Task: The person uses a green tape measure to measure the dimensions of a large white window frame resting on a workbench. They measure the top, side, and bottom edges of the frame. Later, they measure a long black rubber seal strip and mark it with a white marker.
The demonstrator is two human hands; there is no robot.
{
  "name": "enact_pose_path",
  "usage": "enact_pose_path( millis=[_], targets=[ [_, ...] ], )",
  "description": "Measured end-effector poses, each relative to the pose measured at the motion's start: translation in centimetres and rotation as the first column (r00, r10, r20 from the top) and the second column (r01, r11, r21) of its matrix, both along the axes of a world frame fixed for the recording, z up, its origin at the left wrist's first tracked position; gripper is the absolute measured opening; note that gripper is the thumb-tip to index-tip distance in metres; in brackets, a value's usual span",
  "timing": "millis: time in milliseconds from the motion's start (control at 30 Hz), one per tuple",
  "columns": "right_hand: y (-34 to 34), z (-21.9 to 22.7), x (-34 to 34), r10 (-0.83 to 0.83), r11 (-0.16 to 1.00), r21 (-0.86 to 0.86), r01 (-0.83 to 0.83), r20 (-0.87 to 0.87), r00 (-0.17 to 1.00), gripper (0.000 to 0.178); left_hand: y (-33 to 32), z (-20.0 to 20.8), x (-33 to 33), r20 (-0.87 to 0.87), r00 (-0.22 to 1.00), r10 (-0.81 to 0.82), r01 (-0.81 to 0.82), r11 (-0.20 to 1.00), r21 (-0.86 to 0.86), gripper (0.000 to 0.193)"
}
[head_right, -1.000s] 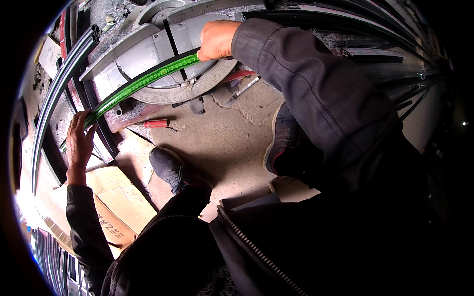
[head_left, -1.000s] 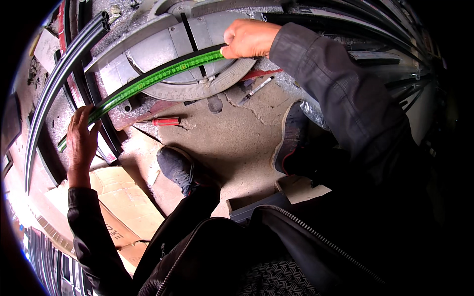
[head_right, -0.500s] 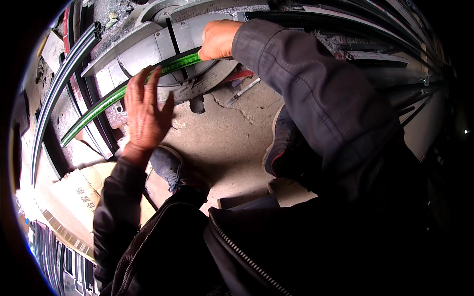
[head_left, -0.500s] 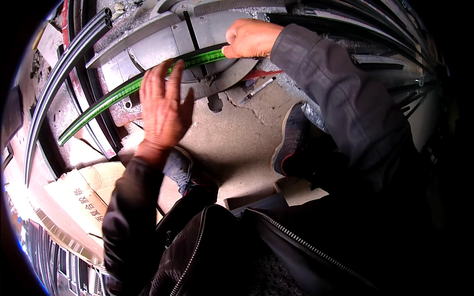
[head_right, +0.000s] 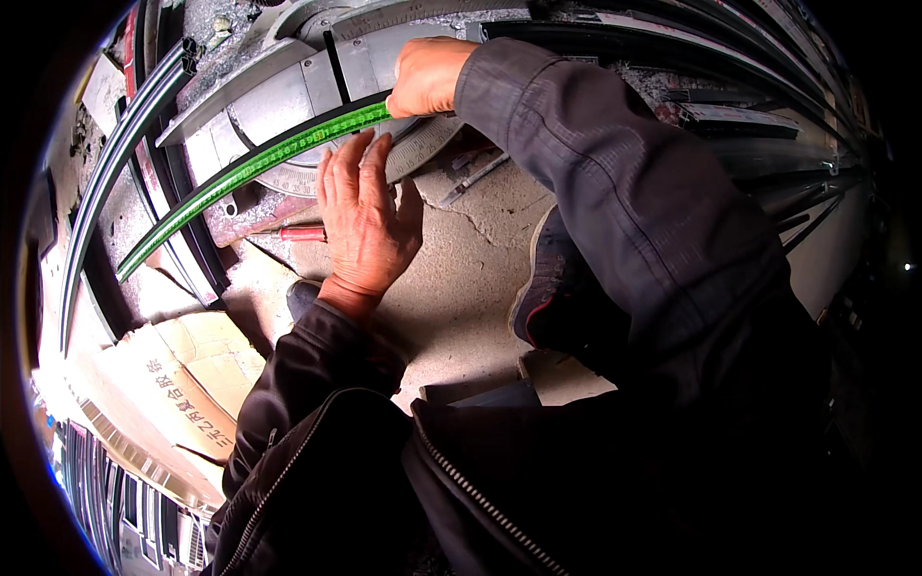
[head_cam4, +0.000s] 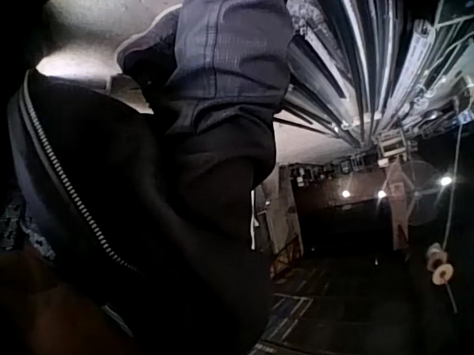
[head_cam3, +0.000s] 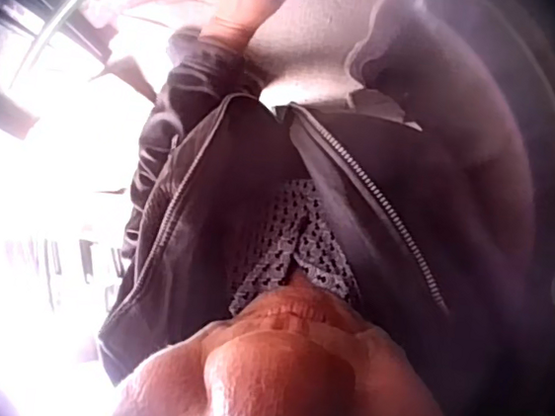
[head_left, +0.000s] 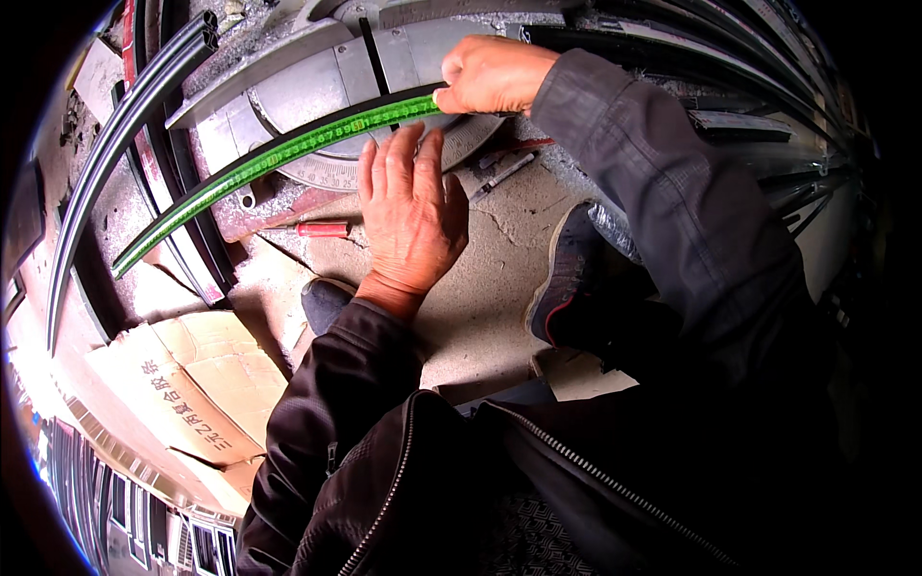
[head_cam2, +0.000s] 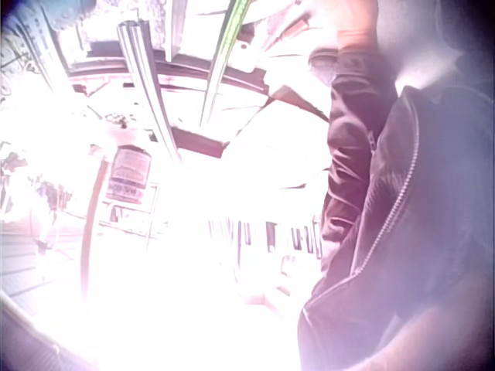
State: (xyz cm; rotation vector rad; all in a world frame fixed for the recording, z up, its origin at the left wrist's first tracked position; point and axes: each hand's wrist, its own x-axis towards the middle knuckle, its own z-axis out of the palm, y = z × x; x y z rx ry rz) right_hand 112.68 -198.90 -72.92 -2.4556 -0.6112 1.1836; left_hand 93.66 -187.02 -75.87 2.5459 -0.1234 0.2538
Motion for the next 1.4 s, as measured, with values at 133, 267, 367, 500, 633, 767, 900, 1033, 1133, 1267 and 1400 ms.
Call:
enact_pose_path(
  millis=[133,267,367,500,633,767,900,1033,1133,1267,1400],
  targets=[
    [0.3,0.1,-0.1,-0.022,0.999,-0.031,0.022,-0.011,1.000,0.038,0.7,-0.6,0.5,0.024,0.999,0.045,-0.045,0.999,0.019,0.060],
    [-0.1,0.2,-0.1,0.025,0.999,-0.034,-0.025,0.022,0.999,0.039,0.4,-1.0,0.3,0.004,1.000,0.004,-0.004,1.000,0.015,0.059],
    [-0.5,-0.5,-0.2,0.001,1.000,0.001,-0.001,0.041,0.999,0.039,0.0,-1.2,-0.1,-0.007,1.000,-0.019,0.019,1.000,0.010,0.057],
    [-0.3,-0.8,-0.1,-0.012,1.000,0.015,0.011,0.034,0.999,0.038,-0.1,-1.2,0.0,-0.003,1.000,-0.009,0.009,1.000,0.003,0.058],
    [-0.1,-0.3,0.0,0.003,1.000,0.008,-0.003,0.017,1.000,0.037,0.2,-1.1,0.9,0.001,0.999,0.047,-0.047,0.999,0.023,0.068],
    [-0.1,-0.1,-0.2,-0.017,1.000,-0.004,0.017,0.013,1.000,0.038,0.2,-1.3,1.6,-0.075,0.996,0.045,-0.039,0.996,0.083,0.082],
    [0.0,0.1,-0.2,-0.025,1.000,0.007,0.025,0.001,1.000,0.038,-0.1,-1.0,1.7,-0.151,0.987,0.055,-0.029,0.985,0.172,0.078],
    [-0.2,0.3,-0.1,0.000,1.000,0.001,0.000,-0.008,1.000,0.037,-0.3,-1.5,1.8,-0.139,0.989,0.055,-0.029,0.983,0.183,0.080],
    [-0.1,0.4,0.2,-0.001,1.000,-0.018,0.000,-0.043,0.999,0.035,-0.3,-1.6,1.7,-0.136,0.989,0.052,-0.026,0.982,0.189,0.081],
    [-0.4,0.1,0.1,-0.016,1.000,0.017,0.017,-0.061,0.998,0.034,-0.1,-1.8,1.6,-0.135,0.989,0.054,-0.026,0.979,0.201,0.082],
    [-1.8,-1.1,0.2,-0.050,0.996,0.078,0.052,-0.039,0.998,0.032,-0.3,-1.9,1.9,-0.113,0.992,0.046,-0.022,0.978,0.206,0.081]
  ],
)
